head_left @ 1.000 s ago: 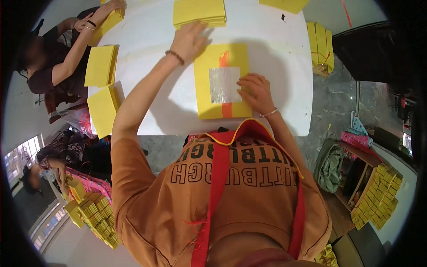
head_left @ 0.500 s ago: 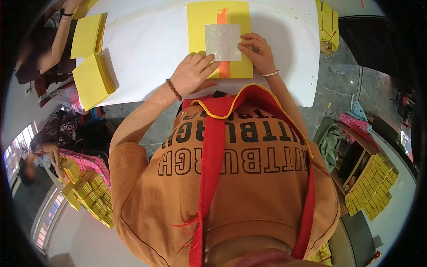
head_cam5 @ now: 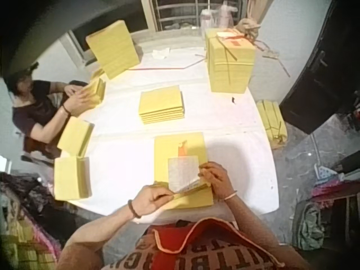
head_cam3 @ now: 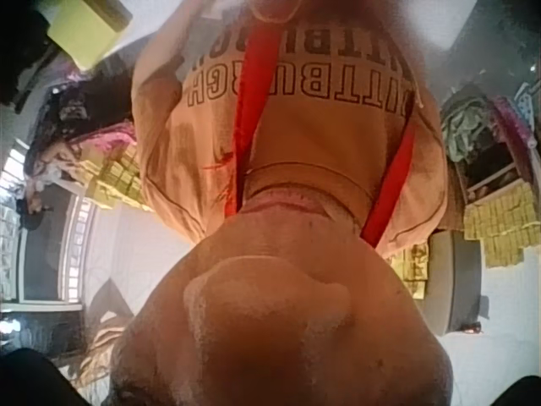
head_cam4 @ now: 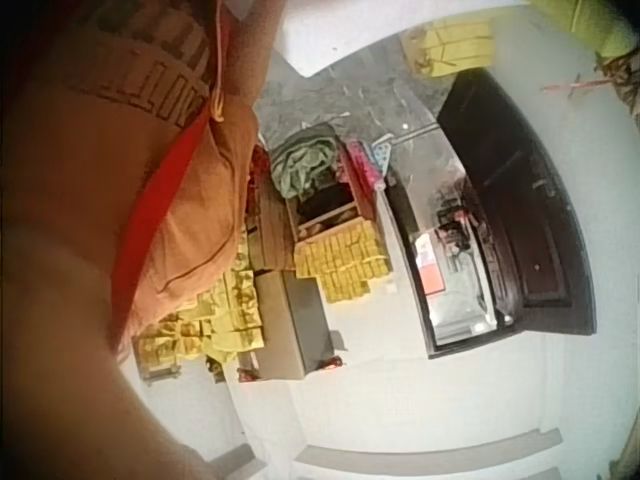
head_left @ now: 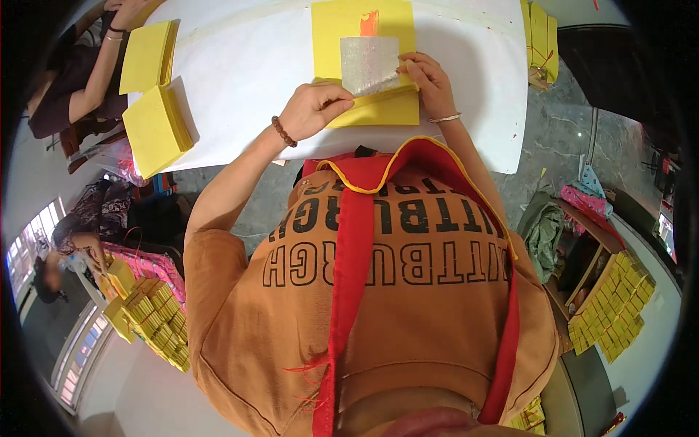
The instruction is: Applying silver foil squares to yellow sheets of joss paper.
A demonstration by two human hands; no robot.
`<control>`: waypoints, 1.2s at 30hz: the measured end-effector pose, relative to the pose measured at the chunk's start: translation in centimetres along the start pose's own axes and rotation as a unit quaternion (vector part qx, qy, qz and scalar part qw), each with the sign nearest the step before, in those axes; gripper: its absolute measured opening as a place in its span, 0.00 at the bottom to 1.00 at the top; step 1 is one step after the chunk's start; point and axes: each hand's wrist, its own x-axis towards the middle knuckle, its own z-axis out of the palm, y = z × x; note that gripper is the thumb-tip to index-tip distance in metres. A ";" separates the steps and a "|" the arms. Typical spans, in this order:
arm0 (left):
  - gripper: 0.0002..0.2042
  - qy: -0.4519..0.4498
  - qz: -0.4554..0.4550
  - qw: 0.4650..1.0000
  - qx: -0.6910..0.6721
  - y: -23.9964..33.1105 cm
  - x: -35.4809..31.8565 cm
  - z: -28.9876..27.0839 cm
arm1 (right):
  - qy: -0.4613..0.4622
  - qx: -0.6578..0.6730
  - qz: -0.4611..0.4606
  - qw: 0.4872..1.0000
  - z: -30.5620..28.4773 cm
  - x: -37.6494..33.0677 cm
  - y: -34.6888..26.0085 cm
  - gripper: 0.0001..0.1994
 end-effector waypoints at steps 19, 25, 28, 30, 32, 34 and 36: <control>0.07 -0.042 -0.146 0.979 -0.139 -0.5 0.7 -0.4 | -0.012 0.031 -0.001 0.999 -0.4 0.2 0.4 0.15; 0.07 -0.063 -0.147 0.973 -0.166 -1.1 1.3 -1.0 | -0.027 -0.006 -0.062 0.998 -0.8 0.1 0.9 0.20; 0.08 -0.075 -0.148 0.972 -0.166 -1.2 1.2 -1.0 | -0.019 0.004 -0.048 0.999 -0.7 0.1 0.4 0.20; 0.08 -0.076 -0.151 0.972 -0.162 -1.1 1.3 -1.0 | -0.045 0.035 -0.061 0.997 -1.1 0.0 1.0 0.14; 0.08 -0.062 -0.175 0.966 -0.180 -1.1 1.2 -1.2 | -0.068 -0.027 -0.062 0.995 -1.4 0.0 1.3 0.11; 0.08 -0.049 -0.175 0.962 -0.206 -2.1 1.2 -1.0 | -0.092 -0.088 -0.063 0.990 -1.4 -0.2 1.5 0.11; 0.09 -0.039 -0.173 0.957 -0.229 -1.6 1.2 -1.3 | -0.092 -0.143 -0.078 0.982 -1.4 -0.4 0.7 0.15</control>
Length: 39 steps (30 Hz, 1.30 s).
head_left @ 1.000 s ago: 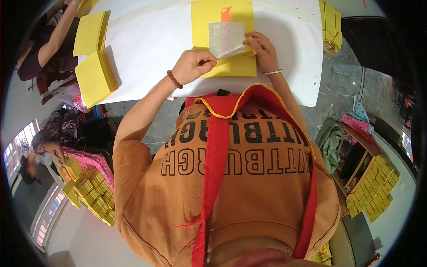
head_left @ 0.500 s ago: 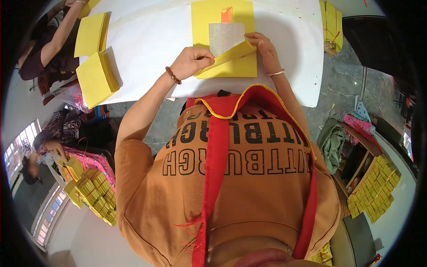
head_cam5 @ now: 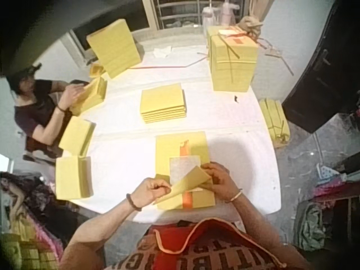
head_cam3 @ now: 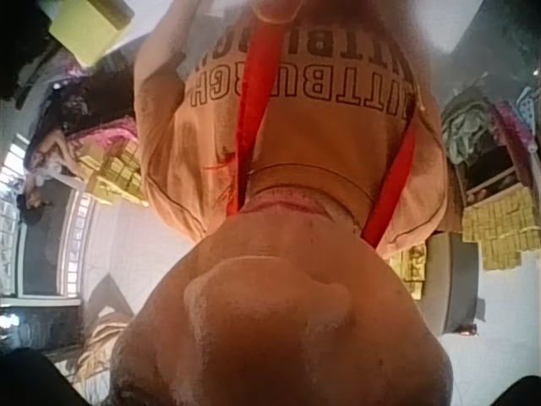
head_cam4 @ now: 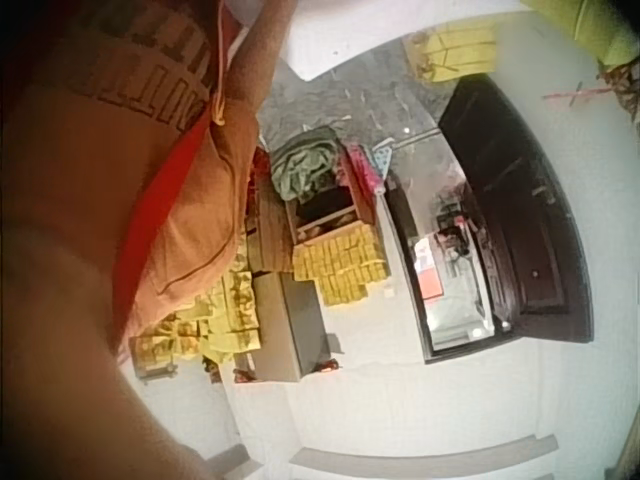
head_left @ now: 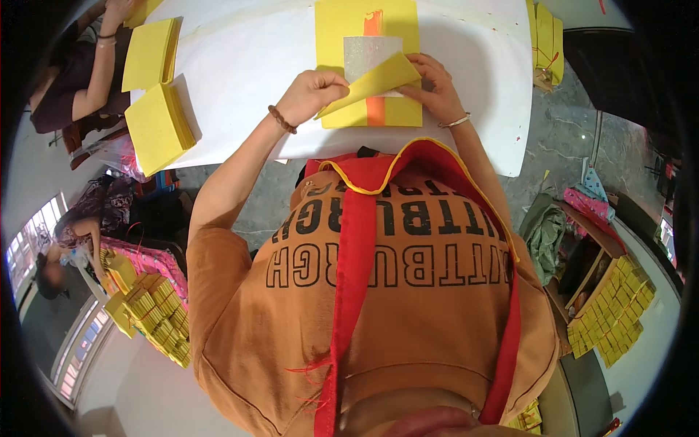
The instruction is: Applying silver foil squares to yellow sheets of joss paper.
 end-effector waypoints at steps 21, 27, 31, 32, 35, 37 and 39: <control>0.13 0.142 0.350 0.844 0.382 -2.1 -3.6 0.3 | -0.127 -0.042 -0.010 0.991 -2.4 -1.5 -5.2 0.09; 0.09 0.269 0.080 0.947 0.153 -0.7 -1.4 1.0 | 0.038 0.018 0.169 0.985 0.0 1.1 -6.9 0.15; 0.10 0.258 -0.017 0.965 -0.031 -1.2 0.4 1.0 | 0.117 0.040 0.199 0.972 0.4 1.4 -6.7 0.18; 0.10 0.257 -0.017 0.966 -0.032 -1.5 0.6 1.0 | 0.118 0.040 0.199 0.972 0.5 1.5 -6.5 0.18; 0.10 0.284 0.009 0.957 -0.064 -2.8 1.2 1.0 | 0.081 -0.004 0.219 0.972 0.5 1.7 -6.2 0.19; 0.09 0.241 -0.044 0.963 -0.108 -3.2 1.4 0.5 | 0.076 -0.059 0.242 0.965 0.4 2.1 -6.9 0.19; 0.08 0.242 -0.049 0.962 -0.115 -3.1 1.7 0.4 | 0.088 -0.013 0.260 0.962 0.5 2.2 -6.8 0.19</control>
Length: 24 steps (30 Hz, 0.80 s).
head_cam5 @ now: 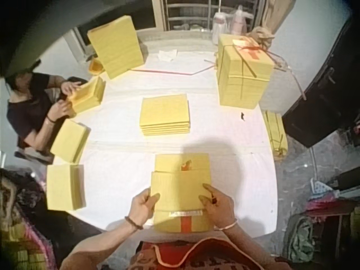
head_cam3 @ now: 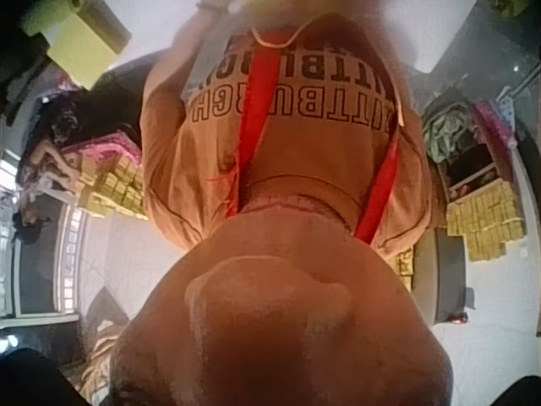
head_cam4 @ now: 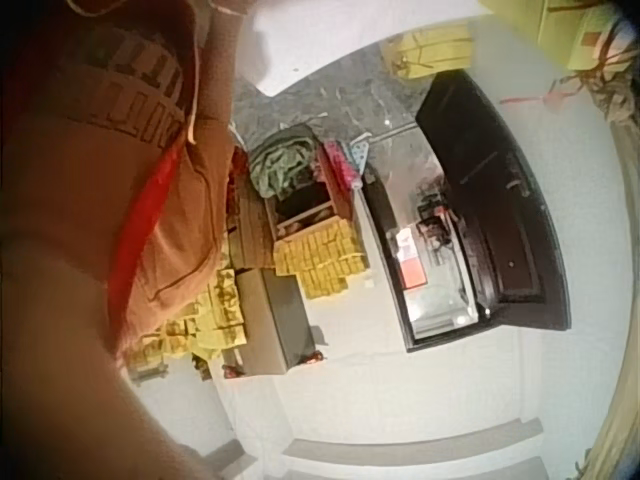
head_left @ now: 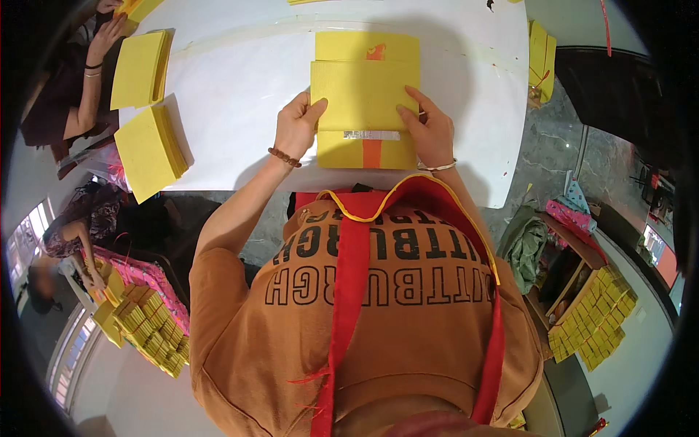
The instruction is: Applying silver foil squares to yellow sheets of joss paper.
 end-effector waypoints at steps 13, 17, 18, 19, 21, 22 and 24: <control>0.06 0.063 0.031 0.990 -0.119 -0.2 0.4 0.8 | 0.016 0.065 0.025 0.997 1.1 0.8 1.2 0.19; 0.07 0.087 0.029 0.993 -0.070 0.8 -0.2 1.0 | 0.029 0.021 0.011 0.999 1.1 0.7 1.0 0.18; 0.07 0.114 0.067 0.991 -0.015 1.2 -0.4 1.0 | 0.036 0.058 0.014 0.998 1.1 0.7 1.0 0.18; 0.09 0.141 0.105 0.984 0.039 1.6 -0.7 1.0 | 0.043 0.095 0.018 0.994 1.1 0.7 1.0 0.18; 0.10 0.175 0.273 0.923 0.209 3.8 -1.7 1.6 | 0.040 0.056 0.025 0.997 0.8 0.7 0.6 0.18; 0.12 0.198 0.423 0.807 0.362 4.9 -2.0 2.2 | 0.036 0.015 0.034 0.999 0.6 0.7 0.5 0.18; 0.17 0.016 0.445 0.819 0.363 5.6 -2.4 3.7 | 0.045 0.049 0.026 0.997 1.1 0.7 0.9 0.18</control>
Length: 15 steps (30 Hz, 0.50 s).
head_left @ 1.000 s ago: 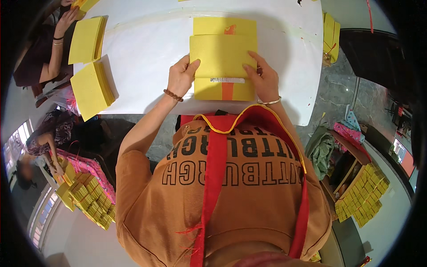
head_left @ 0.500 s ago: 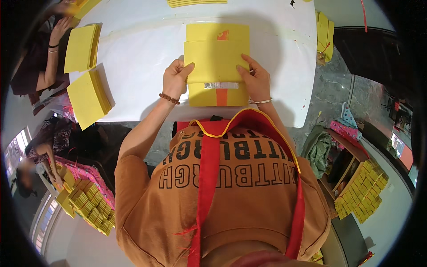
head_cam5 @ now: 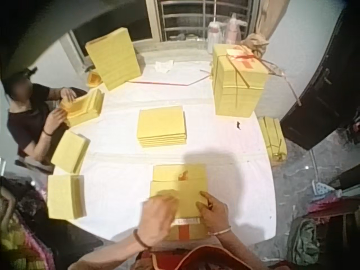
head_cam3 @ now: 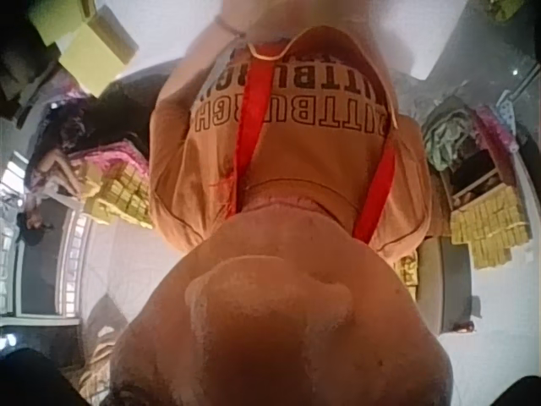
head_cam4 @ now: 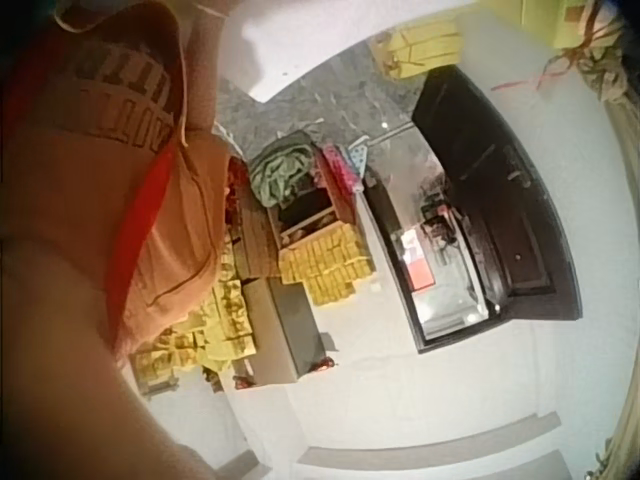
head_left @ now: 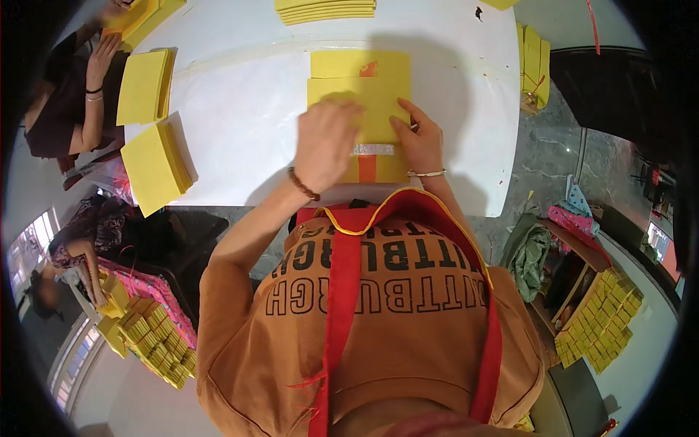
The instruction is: Applying silver foil squares to yellow sheets of joss paper.
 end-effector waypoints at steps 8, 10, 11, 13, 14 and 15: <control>0.24 -0.118 0.034 0.975 0.187 -1.2 0.2 4.2 | -0.017 -0.012 -0.003 1.000 -0.1 0.0 0.2 0.18; 0.25 -0.123 0.028 0.973 0.192 -1.4 -0.1 4.4 | -0.010 -0.067 -0.049 0.996 -0.5 -0.4 -0.5 0.21; 0.25 -0.125 0.025 0.972 0.196 -1.4 0.1 4.6 | -0.010 -0.068 -0.048 0.996 -0.7 -0.4 -1.4 0.21; 0.25 -0.150 0.034 0.959 0.238 -1.4 0.1 4.4 | 0.120 -0.298 -0.315 0.893 0.1 -1.0 -3.5 0.28; 0.26 -0.172 0.052 0.944 0.276 -1.4 0.4 4.3 | 0.123 -0.301 -0.309 0.894 0.8 -0.9 -3.6 0.28; 0.26 -0.175 0.058 0.945 0.272 -1.3 0.5 4.2 | 0.014 -0.314 -0.380 0.870 1.5 -0.5 -3.4 0.30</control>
